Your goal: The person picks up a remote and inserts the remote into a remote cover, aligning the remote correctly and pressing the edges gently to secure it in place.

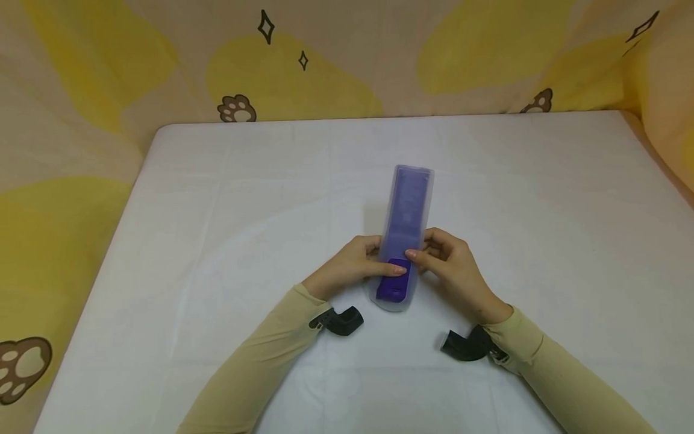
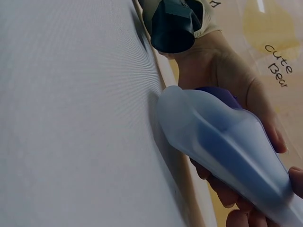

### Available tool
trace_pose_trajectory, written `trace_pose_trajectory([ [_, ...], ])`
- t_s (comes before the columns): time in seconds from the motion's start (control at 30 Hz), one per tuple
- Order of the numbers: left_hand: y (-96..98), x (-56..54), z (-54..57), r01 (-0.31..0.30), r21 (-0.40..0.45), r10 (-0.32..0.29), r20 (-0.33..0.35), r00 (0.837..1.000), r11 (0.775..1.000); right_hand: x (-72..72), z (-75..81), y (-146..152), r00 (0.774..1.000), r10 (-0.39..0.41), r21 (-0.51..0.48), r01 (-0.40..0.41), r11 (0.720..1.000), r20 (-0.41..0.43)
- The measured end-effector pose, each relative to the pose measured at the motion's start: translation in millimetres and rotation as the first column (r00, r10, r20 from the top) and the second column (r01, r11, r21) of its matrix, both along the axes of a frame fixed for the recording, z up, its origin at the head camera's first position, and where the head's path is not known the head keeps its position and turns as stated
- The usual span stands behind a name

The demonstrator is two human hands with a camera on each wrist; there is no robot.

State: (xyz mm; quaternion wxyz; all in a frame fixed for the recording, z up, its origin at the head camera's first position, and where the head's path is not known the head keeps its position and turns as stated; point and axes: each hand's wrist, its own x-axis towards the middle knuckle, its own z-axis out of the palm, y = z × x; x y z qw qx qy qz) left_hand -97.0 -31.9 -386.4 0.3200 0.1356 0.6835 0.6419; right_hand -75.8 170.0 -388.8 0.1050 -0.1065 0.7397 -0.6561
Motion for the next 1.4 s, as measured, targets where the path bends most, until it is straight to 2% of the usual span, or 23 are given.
trace_pose_trajectory([
  [0.13,2.2,0.9,1.0,-0.005,-0.028,0.004,-0.027,1.000,1.000,-0.4,-0.7,0.6,0.999,-0.027,-0.010,0.027,1.000,-0.021],
  [0.27,4.3,1.0,1.4,-0.014,-0.025,0.013,-0.024,1.000,1.000,-1.1,-1.4,0.7,0.995,-0.097,-0.053,0.098,0.994,0.014],
  [0.37,5.3,0.8,0.3,0.015,-0.024,-0.015,-0.012,1.000,1.000,-2.1,-1.9,0.1,0.986,-0.162,-0.129,0.167,0.977,0.050],
  [0.47,6.0,0.8,-1.1,0.064,-0.027,-0.064,-0.018,0.998,0.998,-2.8,-2.1,-0.7,0.975,-0.202,-0.233,0.217,0.948,0.088],
  [0.6,6.9,1.8,-2.0,0.090,-0.022,-0.091,-0.044,0.995,0.996,-2.4,-1.7,-1.1,0.975,-0.185,-0.320,0.215,0.923,0.123],
  [0.77,9.1,3.7,-2.6,0.068,-0.004,-0.068,-0.045,0.997,0.998,-1.5,-2.1,-1.1,0.984,-0.113,-0.359,0.155,0.920,0.135],
  [0.87,10.0,4.4,-2.4,0.062,0.006,-0.061,-0.037,0.997,0.998,-1.5,-2.6,-1.3,0.987,-0.100,-0.380,0.142,0.914,0.128],
  [0.97,9.8,5.3,-1.5,0.085,0.004,-0.085,-0.019,0.996,0.996,-1.9,-2.8,-2.2,0.983,-0.124,-0.422,0.172,0.890,0.139],
  [1.07,9.3,6.7,-0.6,0.132,-0.020,-0.132,-0.023,0.991,0.991,-2.4,-2.1,-3.5,0.970,-0.173,-0.462,0.235,0.855,0.173],
  [1.13,9.2,8.1,0.3,0.150,-0.003,-0.150,-0.008,0.989,0.989,-2.9,-1.4,-4.1,0.960,-0.204,-0.468,0.271,0.841,0.191],
  [1.3,10.4,10.7,2.0,0.117,0.072,-0.120,0.050,0.991,0.991,-2.9,-0.5,-4.6,0.958,-0.212,-0.466,0.280,0.839,0.194],
  [1.4,11.1,11.0,0.9,0.106,0.079,-0.111,0.067,0.992,0.991,-2.5,-1.2,-4.2,0.959,-0.209,-0.469,0.277,0.838,0.191],
])
